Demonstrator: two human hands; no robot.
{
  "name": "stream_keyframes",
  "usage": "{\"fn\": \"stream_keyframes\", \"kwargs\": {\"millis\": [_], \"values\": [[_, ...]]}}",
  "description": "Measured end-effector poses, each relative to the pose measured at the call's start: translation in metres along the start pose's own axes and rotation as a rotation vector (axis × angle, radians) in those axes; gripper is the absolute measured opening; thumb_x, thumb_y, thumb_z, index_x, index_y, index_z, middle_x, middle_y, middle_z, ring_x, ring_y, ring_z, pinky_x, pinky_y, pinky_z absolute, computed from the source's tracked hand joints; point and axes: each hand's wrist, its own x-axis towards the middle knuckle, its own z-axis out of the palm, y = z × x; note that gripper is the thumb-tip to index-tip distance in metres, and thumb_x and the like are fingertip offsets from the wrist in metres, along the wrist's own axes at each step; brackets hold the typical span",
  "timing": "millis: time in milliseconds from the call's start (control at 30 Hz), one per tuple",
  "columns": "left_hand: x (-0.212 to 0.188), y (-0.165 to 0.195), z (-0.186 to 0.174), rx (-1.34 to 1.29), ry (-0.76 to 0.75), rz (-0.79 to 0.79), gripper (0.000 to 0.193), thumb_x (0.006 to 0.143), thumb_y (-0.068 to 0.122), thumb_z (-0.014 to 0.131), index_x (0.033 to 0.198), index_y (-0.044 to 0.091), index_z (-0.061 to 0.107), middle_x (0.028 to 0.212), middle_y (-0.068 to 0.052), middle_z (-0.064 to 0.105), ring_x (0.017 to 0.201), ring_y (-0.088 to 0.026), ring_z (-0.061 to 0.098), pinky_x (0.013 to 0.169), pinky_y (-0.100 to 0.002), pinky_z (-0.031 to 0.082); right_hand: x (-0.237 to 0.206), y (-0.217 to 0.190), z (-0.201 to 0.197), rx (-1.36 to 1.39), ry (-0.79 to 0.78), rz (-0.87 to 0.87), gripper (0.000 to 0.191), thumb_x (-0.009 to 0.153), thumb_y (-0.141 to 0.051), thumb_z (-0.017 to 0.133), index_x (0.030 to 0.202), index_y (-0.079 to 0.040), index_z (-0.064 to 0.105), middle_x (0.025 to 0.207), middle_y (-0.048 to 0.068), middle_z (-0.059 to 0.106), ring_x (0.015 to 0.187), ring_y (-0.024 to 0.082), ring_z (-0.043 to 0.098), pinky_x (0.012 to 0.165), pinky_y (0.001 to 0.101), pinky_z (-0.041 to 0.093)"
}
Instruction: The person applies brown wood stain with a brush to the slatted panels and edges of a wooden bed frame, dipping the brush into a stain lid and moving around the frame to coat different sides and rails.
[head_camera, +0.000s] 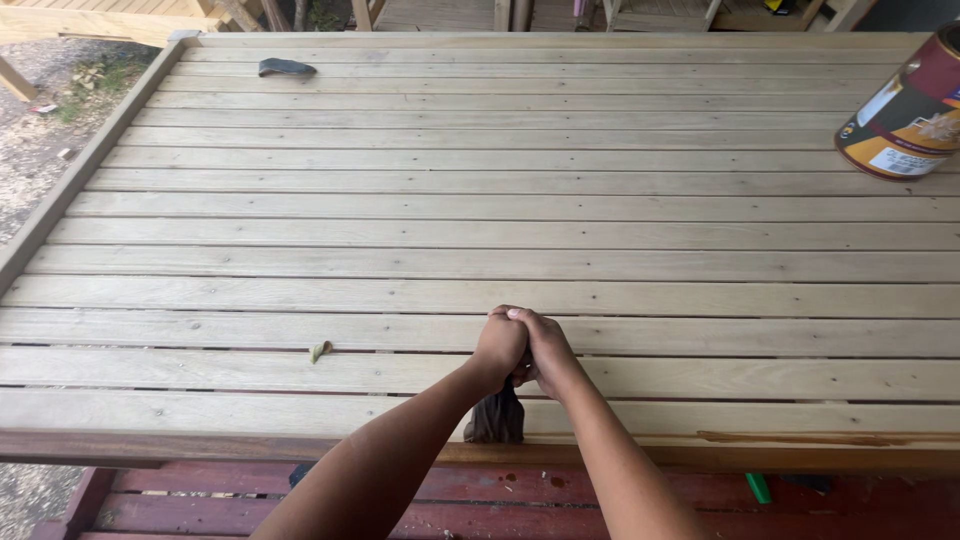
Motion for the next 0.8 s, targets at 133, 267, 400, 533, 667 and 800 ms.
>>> {"fn": "stream_keyframes", "kwargs": {"millis": [133,267,400,533,667,800], "values": [[0.006,-0.008,0.023,0.019,-0.036,0.112,0.018,0.096,0.015,0.045,0.09,0.002,0.056,0.062,-0.01,0.053,0.042,-0.019,0.045,0.035,-0.036,0.032,-0.006,-0.004,-0.024,-0.028,0.022,-0.017,0.041,0.093,-0.04,0.052,0.116,-0.014,0.075,0.082,0.006,0.066,0.055,0.019,0.06,0.043,0.0407,0.056],[0.013,-0.015,0.049,-0.061,-0.027,0.148,0.017,0.095,0.012,0.045,0.089,0.002,0.058,0.062,-0.01,0.055,0.043,-0.018,0.048,0.035,-0.035,0.034,-0.004,-0.009,-0.049,-0.052,0.059,-0.018,0.043,0.093,-0.04,0.054,0.119,-0.013,0.074,0.082,0.007,0.067,0.056,0.02,0.062,0.041,0.0407,0.053],[0.019,-0.023,0.095,-0.149,-0.074,0.171,0.019,0.096,0.013,0.044,0.09,-0.001,0.054,0.057,-0.011,0.052,0.039,-0.019,0.044,0.032,-0.035,0.032,-0.011,-0.021,-0.091,-0.126,0.122,0.038,0.043,0.093,-0.041,0.054,0.12,-0.013,0.073,0.079,0.008,0.065,0.055,0.02,0.059,0.042,0.0403,0.052],[0.025,-0.025,0.148,-0.268,-0.102,0.154,0.014,0.095,0.011,0.044,0.096,0.003,0.056,0.057,-0.009,0.051,0.039,-0.017,0.042,0.032,-0.034,0.03,-0.027,-0.046,-0.136,-0.278,0.163,0.046,0.043,0.094,-0.042,0.054,0.117,-0.014,0.076,0.076,0.009,0.062,0.053,0.021,0.056,0.042,0.0397,0.05],[0.038,-0.035,0.204,-0.395,-0.101,0.114,0.009,0.094,0.01,0.044,0.096,0.008,0.052,0.059,-0.009,0.051,0.042,-0.017,0.043,0.033,-0.034,0.029,-0.043,-0.07,-0.177,-0.335,0.183,0.094,0.041,0.093,-0.041,0.052,0.111,-0.014,0.077,0.078,0.008,0.065,0.056,0.02,0.059,0.042,0.0398,0.051],[0.052,-0.051,0.258,-0.455,-0.16,0.178,0.014,0.094,0.009,0.043,0.087,0.001,0.051,0.061,-0.01,0.051,0.043,-0.017,0.044,0.031,-0.034,0.029,-0.06,-0.089,-0.217,-0.427,0.204,0.101,0.041,0.092,-0.041,0.051,0.109,-0.015,0.078,0.079,0.006,0.068,0.055,0.019,0.06,0.041,0.0389,0.049]]}}
